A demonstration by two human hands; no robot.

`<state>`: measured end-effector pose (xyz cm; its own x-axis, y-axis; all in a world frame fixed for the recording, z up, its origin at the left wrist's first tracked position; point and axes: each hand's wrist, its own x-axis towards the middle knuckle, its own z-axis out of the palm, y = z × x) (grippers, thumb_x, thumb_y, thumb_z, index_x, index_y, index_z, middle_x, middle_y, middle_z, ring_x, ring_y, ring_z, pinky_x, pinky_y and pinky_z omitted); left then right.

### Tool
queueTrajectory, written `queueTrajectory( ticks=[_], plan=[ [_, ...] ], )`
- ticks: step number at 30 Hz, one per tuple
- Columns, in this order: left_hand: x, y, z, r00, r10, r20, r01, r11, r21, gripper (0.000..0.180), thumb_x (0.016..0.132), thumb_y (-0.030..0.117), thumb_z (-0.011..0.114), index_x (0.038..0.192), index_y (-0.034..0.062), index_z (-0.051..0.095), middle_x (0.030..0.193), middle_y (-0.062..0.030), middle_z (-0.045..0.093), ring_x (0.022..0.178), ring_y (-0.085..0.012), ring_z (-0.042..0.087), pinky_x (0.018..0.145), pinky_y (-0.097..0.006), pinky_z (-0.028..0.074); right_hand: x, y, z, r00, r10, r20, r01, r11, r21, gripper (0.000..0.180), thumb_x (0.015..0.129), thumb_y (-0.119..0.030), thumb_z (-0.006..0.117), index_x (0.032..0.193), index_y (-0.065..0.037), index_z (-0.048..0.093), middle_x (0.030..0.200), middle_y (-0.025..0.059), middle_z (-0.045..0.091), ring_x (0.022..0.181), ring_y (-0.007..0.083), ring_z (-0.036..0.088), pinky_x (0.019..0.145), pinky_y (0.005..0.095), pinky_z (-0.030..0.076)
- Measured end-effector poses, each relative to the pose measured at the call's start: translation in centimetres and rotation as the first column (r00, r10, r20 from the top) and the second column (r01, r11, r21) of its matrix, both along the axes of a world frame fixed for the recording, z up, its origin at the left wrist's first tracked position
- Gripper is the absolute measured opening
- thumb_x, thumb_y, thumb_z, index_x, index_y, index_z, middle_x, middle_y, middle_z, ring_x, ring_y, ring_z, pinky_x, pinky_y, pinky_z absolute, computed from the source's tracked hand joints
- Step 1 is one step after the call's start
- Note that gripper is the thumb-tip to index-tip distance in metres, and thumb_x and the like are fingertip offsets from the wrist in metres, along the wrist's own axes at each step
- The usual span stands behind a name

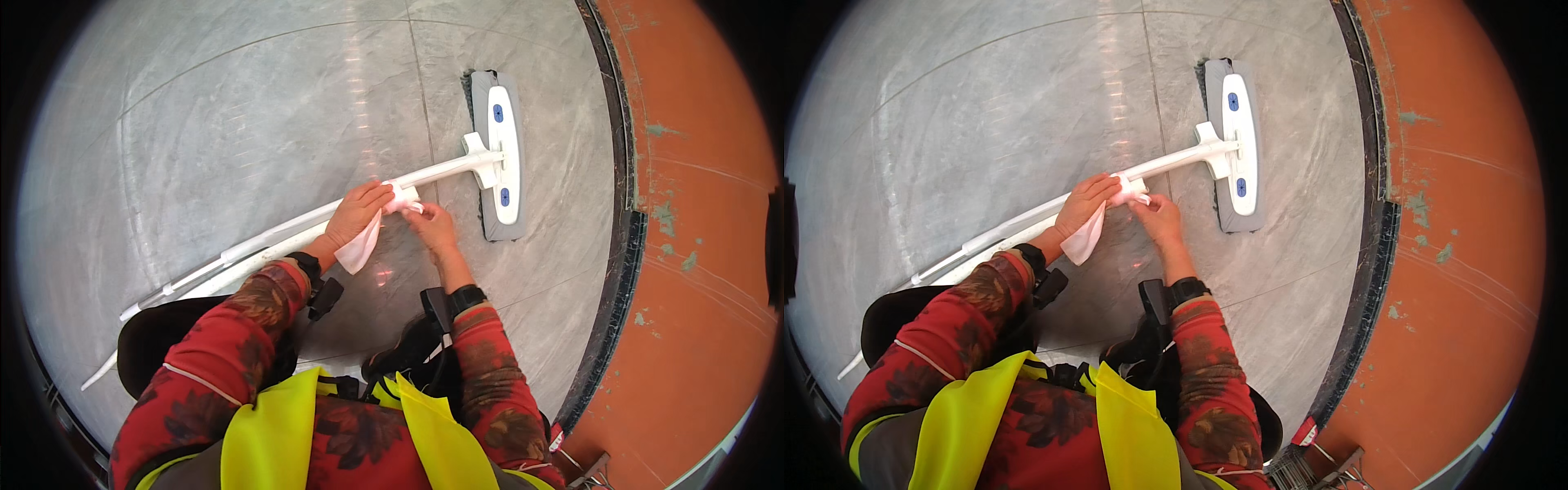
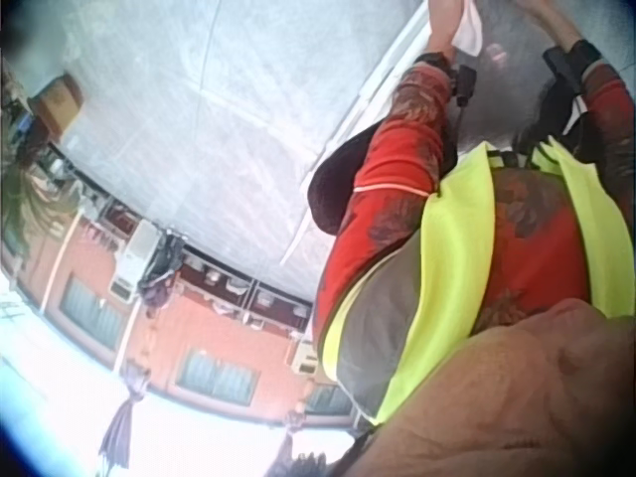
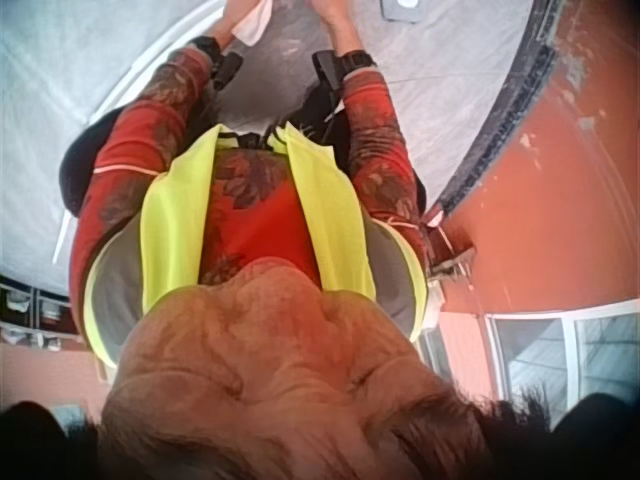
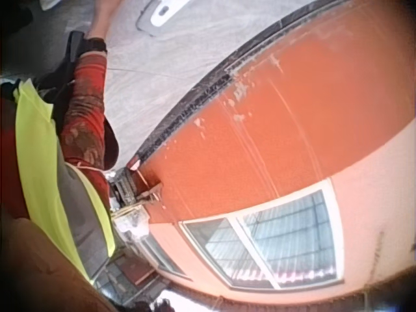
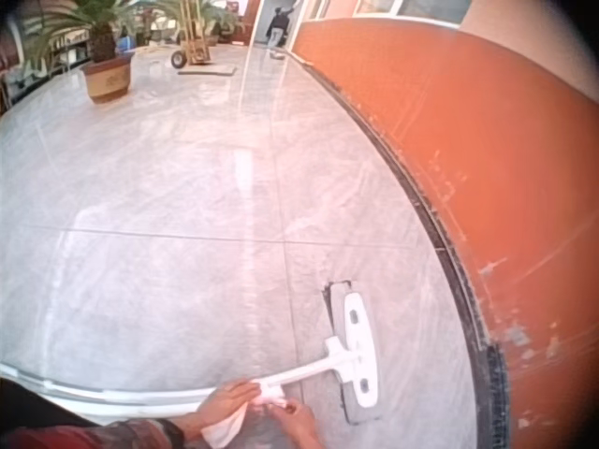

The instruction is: The person wipes a window with a cloth on a pole, then assembles a flat mop by attaching a pink strap to the mop head and handle. They walk to retrieve the mop parts, tie the strap around the handle, and adjust the assembly.

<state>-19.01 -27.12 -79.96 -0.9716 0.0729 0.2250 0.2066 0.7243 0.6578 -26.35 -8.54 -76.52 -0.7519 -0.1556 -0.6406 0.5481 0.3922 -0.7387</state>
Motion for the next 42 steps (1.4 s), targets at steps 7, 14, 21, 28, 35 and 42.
queueTrajectory(
  ticks=[7,14,21,28,35,42],
  plan=[
    [-0.2,0.0,0.1,0.999,-0.026,-0.028,0.026,1.000,-0.003,0.043,0.079,0.004,0.059,0.123,0.0062,0.059,0.131,-0.0070,0.055,0.123,-0.0306,0.048,0.102,-0.038,0.041,2.5,-1.5,-1.5,0.915,-0.399,0.056,0.402,0.894,-0.196,0.014,0.084,-0.015,0.069,0.081,-0.002,0.065,0.071,0.0010,0.063,0.060,0.0078,0.055,0.054,0.0213,0.042],
    [-0.1,-0.2,0.1,0.999,-0.031,-0.012,0.032,0.999,0.013,0.045,0.079,0.004,0.059,0.124,0.0067,0.059,0.132,-0.0067,0.055,0.123,-0.0314,0.048,0.102,-0.037,0.041,2.4,-1.2,-3.0,0.933,-0.081,-0.350,0.159,0.967,0.200,0.015,0.082,-0.011,0.066,0.072,-0.002,0.058,0.060,0.0053,0.058,0.055,0.0152,0.053,0.053,0.0291,0.043],
    [-0.1,-0.2,-0.1,0.999,-0.033,-0.011,0.032,0.999,-0.004,0.044,0.080,0.004,0.059,0.124,0.0069,0.059,0.133,-0.0068,0.055,0.124,-0.0310,0.047,0.103,-0.037,0.041,1.7,-1.5,-1.9,0.821,0.054,-0.569,0.068,0.979,0.190,0.009,0.082,-0.008,0.064,0.089,-0.006,0.059,0.087,0.0090,0.057,0.070,0.0205,0.058,0.067,0.0311,0.048],
    [0.0,0.1,-0.2,1.000,-0.011,0.010,0.011,1.000,-0.004,0.044,0.080,0.004,0.059,0.124,0.0075,0.058,0.134,-0.0060,0.054,0.125,-0.0304,0.047,0.103,-0.037,0.041,1.0,-1.4,-0.1,0.804,0.232,-0.548,-0.075,0.953,0.292,0.016,0.079,-0.007,0.065,0.093,-0.009,0.057,0.087,0.0103,0.055,0.075,0.0268,0.059,0.069,0.0356,0.049],
    [0.0,0.1,0.1,1.000,0.009,-0.017,-0.010,1.000,-0.014,0.044,0.080,0.006,0.058,0.124,0.0094,0.059,0.132,-0.0039,0.056,0.122,-0.0297,0.049,0.101,-0.037,0.042,1.5,-0.8,0.6,0.611,0.565,-0.554,-0.212,0.791,0.574,0.018,0.079,-0.014,0.069,0.087,-0.009,0.054,0.084,0.0084,0.055,0.076,0.0304,0.057,0.065,0.0397,0.046],
    [0.0,0.2,0.6,1.000,0.017,0.000,-0.017,1.000,-0.026,0.043,0.080,0.006,0.058,0.123,0.0089,0.060,0.131,-0.0037,0.056,0.122,-0.0279,0.049,0.100,-0.037,0.042,1.8,-1.7,-1.8,0.955,-0.152,-0.255,0.150,0.988,-0.026,0.014,0.081,-0.014,0.073,0.089,-0.008,0.063,0.069,-0.0007,0.054,0.059,0.0138,0.050,0.056,0.0295,0.042]
  ],
)
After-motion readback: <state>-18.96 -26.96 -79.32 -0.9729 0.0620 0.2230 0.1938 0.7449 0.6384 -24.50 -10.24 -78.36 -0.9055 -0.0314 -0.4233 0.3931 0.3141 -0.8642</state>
